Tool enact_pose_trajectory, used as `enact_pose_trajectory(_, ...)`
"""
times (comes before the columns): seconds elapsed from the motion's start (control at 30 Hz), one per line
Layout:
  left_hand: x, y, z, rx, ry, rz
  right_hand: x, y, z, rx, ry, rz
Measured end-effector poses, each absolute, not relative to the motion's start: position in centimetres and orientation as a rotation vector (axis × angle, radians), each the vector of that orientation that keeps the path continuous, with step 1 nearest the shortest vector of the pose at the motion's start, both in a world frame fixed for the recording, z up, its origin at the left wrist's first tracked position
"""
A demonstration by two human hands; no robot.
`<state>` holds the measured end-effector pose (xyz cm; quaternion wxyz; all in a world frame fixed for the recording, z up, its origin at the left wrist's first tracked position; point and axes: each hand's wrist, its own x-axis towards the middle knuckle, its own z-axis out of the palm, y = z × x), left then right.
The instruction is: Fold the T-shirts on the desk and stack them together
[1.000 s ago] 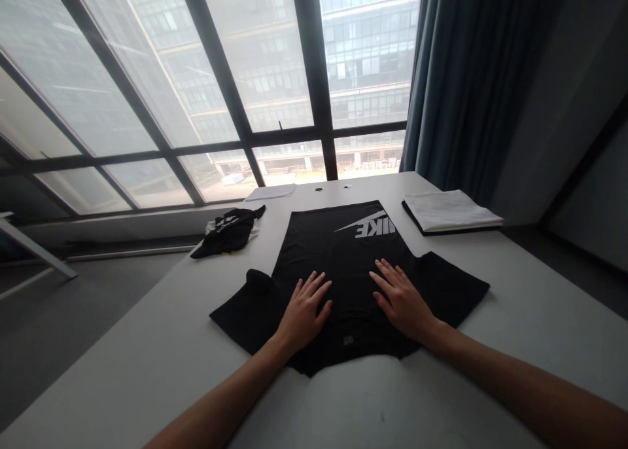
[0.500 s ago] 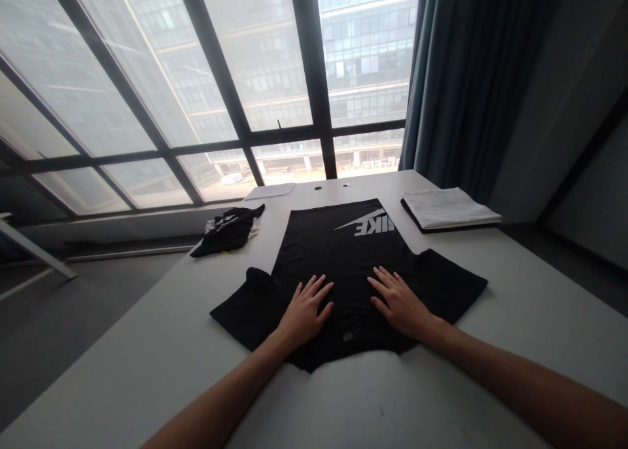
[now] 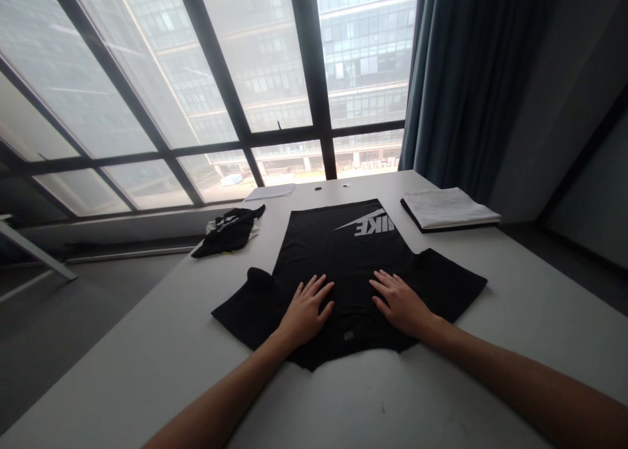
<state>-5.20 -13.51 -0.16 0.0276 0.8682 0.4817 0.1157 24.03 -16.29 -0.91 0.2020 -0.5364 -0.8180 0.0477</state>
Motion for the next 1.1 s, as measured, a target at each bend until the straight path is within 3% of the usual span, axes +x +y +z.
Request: enact_pose_trajectory(1.1,-5.14,-13.63,-0.06,2.676,1.482,0.387,24.04,-16.28,-0.94,-1.492,-2.278,0.145)
